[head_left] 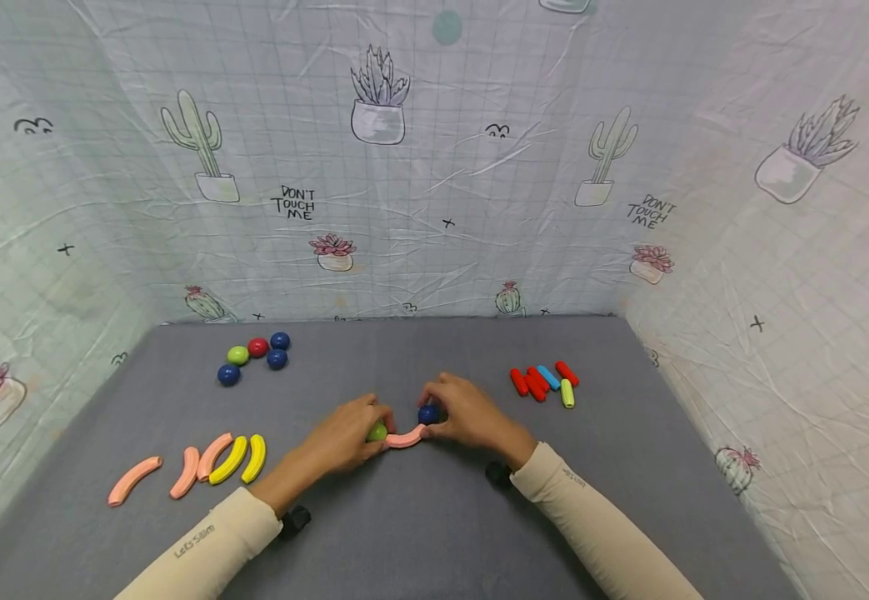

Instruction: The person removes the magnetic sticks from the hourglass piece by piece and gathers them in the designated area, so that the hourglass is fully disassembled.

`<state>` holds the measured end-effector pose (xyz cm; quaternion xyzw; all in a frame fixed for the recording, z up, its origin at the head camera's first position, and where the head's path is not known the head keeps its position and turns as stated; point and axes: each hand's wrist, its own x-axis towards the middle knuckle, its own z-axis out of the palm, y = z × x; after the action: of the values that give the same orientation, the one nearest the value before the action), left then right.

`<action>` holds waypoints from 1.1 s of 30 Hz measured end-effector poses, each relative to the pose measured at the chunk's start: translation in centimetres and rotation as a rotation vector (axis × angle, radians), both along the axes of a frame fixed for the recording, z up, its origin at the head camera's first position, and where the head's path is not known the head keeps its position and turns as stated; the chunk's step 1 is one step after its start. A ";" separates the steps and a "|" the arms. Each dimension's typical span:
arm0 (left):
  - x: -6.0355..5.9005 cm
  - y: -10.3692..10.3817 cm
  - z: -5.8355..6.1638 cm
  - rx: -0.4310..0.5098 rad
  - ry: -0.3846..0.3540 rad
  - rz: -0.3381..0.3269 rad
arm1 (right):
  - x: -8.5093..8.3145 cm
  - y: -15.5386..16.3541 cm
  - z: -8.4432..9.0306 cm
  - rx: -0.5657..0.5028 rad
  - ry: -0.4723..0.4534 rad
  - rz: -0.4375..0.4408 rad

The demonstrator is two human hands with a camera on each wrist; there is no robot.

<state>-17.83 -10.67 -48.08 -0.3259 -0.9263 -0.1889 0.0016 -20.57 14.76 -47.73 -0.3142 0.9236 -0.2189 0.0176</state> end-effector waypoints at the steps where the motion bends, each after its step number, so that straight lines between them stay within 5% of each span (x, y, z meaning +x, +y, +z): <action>1: -0.2 -0.1 -0.1 0.009 0.008 0.006 | 0.1 0.0 0.0 0.002 -0.001 -0.003; 7: -2.0 -1.7 0.3 0.027 0.015 0.063 | 0.8 0.2 0.0 0.001 0.007 -0.014; 11: -4.4 -3.8 0.9 0.028 0.034 0.104 | 1.2 0.3 0.1 -0.005 -0.003 0.005; 18: -9.0 -7.5 2.0 -0.063 0.033 0.275 | 1.7 0.1 0.0 -0.008 -0.027 0.035; 23: -11.7 -9.1 1.8 -0.126 0.041 0.334 | 2.1 -0.2 0.0 -0.002 -0.045 0.037; 28: -13.1 -9.9 1.4 -0.186 0.051 0.358 | 2.4 -0.5 0.2 -0.011 -0.071 0.042; 33: -13.2 -9.5 1.6 -0.186 0.101 0.359 | 2.6 -0.7 0.3 -0.005 -0.070 0.038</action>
<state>-31.05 -20.17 -46.45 -0.1632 -0.9818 -0.0825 0.0513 -18.01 14.08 -47.39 -0.3238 0.9157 -0.2319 0.0532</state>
